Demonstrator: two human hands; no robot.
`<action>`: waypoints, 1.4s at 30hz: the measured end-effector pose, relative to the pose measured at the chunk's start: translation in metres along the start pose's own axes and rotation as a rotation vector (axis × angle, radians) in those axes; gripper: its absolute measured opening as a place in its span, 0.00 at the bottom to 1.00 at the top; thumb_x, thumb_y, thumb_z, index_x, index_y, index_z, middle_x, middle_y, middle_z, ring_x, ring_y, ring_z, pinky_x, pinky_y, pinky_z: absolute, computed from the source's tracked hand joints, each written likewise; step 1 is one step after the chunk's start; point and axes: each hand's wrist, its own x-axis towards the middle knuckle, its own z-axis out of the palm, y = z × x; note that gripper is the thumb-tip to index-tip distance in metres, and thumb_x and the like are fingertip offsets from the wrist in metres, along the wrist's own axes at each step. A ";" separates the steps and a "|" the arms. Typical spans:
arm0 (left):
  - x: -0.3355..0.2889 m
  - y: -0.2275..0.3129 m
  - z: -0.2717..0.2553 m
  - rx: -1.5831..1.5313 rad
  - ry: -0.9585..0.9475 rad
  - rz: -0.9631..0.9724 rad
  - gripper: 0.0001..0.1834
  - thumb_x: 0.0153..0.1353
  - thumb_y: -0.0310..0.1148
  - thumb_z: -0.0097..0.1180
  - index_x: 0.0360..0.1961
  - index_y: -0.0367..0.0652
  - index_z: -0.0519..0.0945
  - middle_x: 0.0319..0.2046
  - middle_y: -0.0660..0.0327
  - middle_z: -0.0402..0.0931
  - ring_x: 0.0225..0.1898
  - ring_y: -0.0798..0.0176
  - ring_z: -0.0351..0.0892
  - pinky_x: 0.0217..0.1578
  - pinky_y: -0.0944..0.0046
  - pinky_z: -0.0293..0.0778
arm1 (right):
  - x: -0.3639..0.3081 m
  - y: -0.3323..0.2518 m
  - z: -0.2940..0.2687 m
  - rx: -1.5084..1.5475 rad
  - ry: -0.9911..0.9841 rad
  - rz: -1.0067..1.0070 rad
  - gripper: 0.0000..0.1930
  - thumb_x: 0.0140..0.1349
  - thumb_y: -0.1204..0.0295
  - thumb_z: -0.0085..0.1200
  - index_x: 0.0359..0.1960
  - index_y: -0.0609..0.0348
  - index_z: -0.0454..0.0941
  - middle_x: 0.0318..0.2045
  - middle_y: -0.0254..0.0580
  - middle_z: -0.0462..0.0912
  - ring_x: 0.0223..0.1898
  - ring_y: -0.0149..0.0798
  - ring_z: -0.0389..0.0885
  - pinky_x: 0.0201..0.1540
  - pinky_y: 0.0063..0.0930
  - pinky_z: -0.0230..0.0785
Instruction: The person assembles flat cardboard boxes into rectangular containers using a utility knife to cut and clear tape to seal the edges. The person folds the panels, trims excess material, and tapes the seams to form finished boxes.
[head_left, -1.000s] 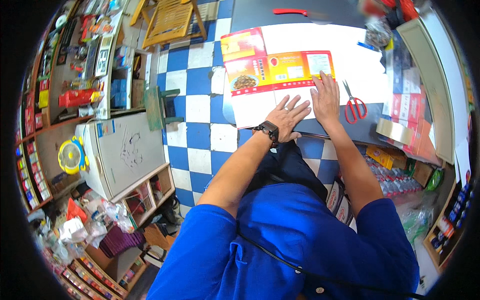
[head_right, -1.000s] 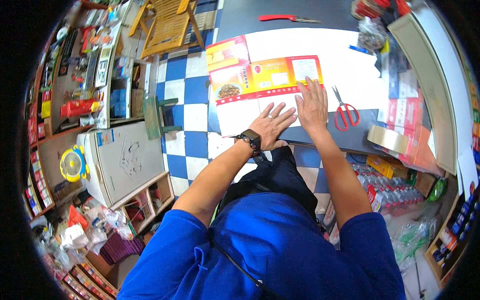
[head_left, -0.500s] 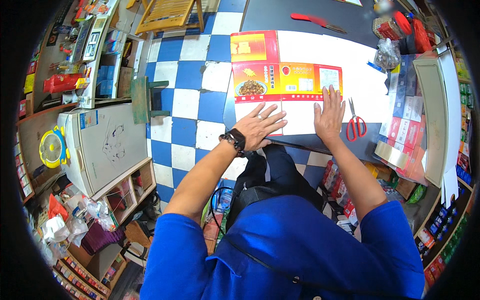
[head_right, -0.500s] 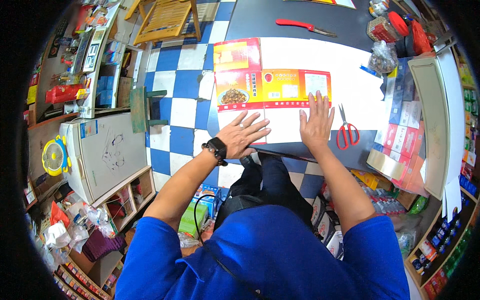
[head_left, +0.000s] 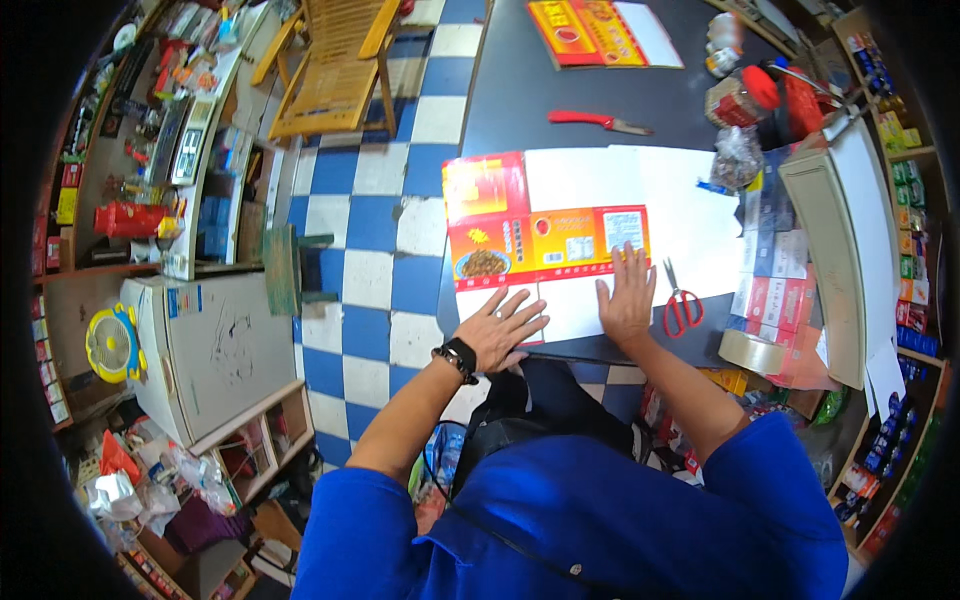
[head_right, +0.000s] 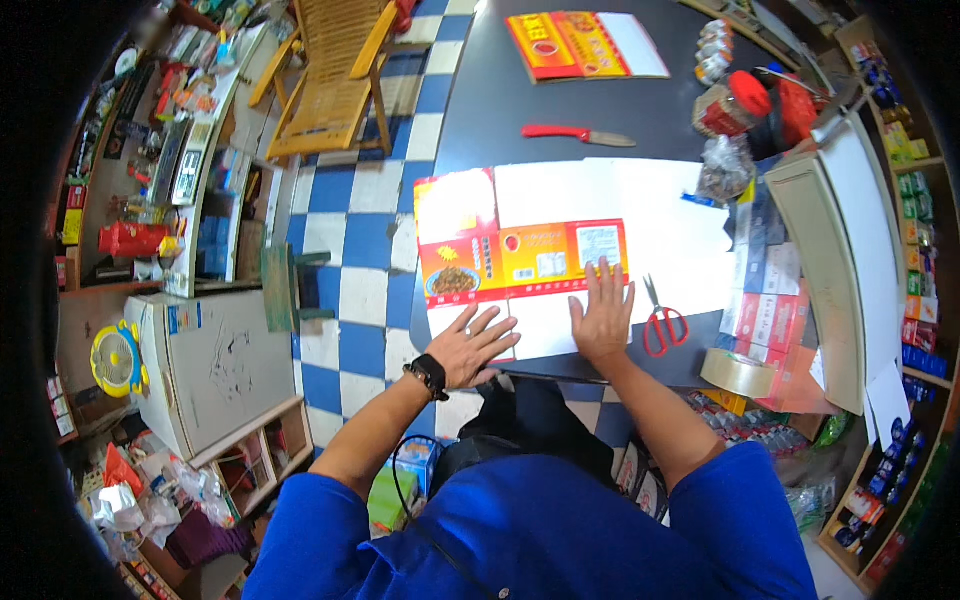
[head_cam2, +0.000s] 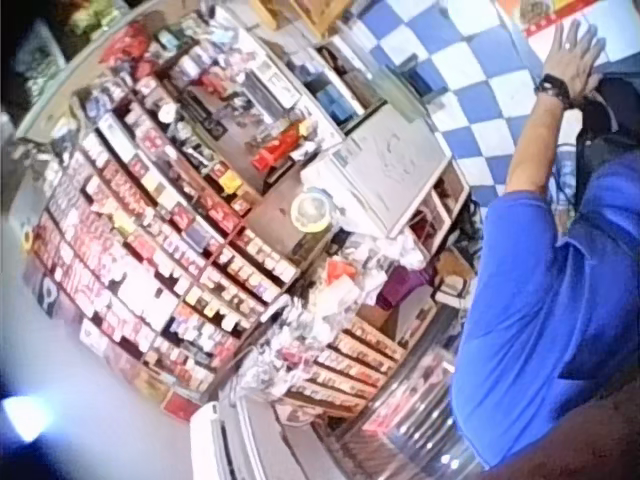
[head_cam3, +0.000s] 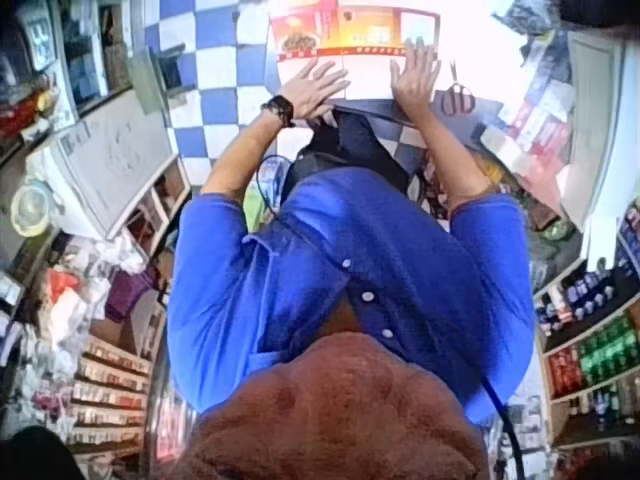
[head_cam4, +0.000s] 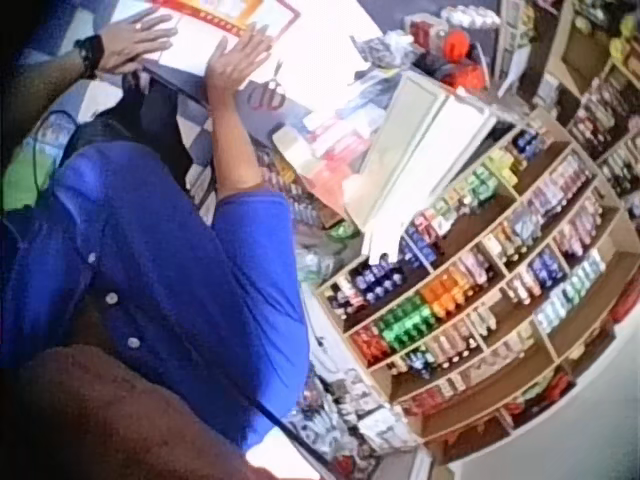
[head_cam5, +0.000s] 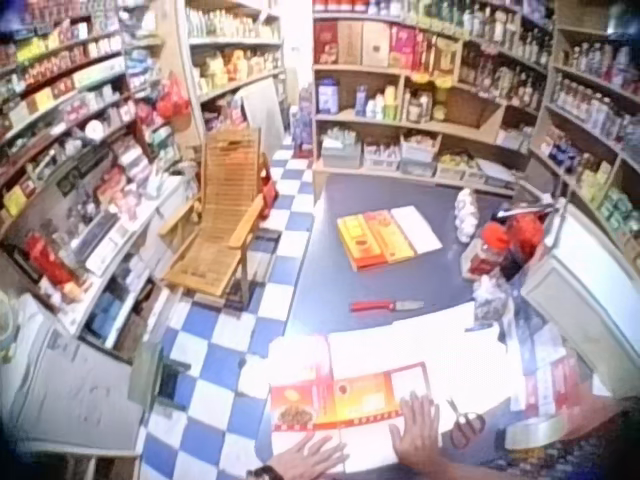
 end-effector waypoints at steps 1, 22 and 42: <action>-0.003 0.003 0.001 0.002 0.018 0.001 0.41 0.63 0.52 0.54 0.75 0.56 0.55 0.75 0.62 0.52 0.75 0.52 0.48 0.74 0.44 0.41 | -0.004 -0.001 0.000 -0.002 -0.038 0.019 0.32 0.66 0.61 0.53 0.69 0.62 0.63 0.71 0.56 0.61 0.75 0.59 0.50 0.73 0.62 0.36; 0.003 0.010 0.003 0.161 -0.090 -0.057 0.41 0.65 0.60 0.49 0.75 0.60 0.55 0.76 0.64 0.48 0.77 0.52 0.44 0.75 0.45 0.37 | 0.075 0.011 0.003 0.220 0.115 0.415 0.27 0.64 0.60 0.54 0.62 0.61 0.68 0.61 0.53 0.69 0.65 0.52 0.64 0.68 0.48 0.52; -0.064 -0.009 -0.106 -1.070 1.238 -0.619 0.48 0.54 0.27 0.63 0.73 0.50 0.51 0.68 0.52 0.59 0.68 0.49 0.62 0.59 0.49 0.69 | 0.049 -0.086 -0.283 1.072 0.345 -0.195 0.12 0.61 0.74 0.64 0.46 0.60 0.79 0.31 0.38 0.82 0.30 0.30 0.76 0.35 0.25 0.69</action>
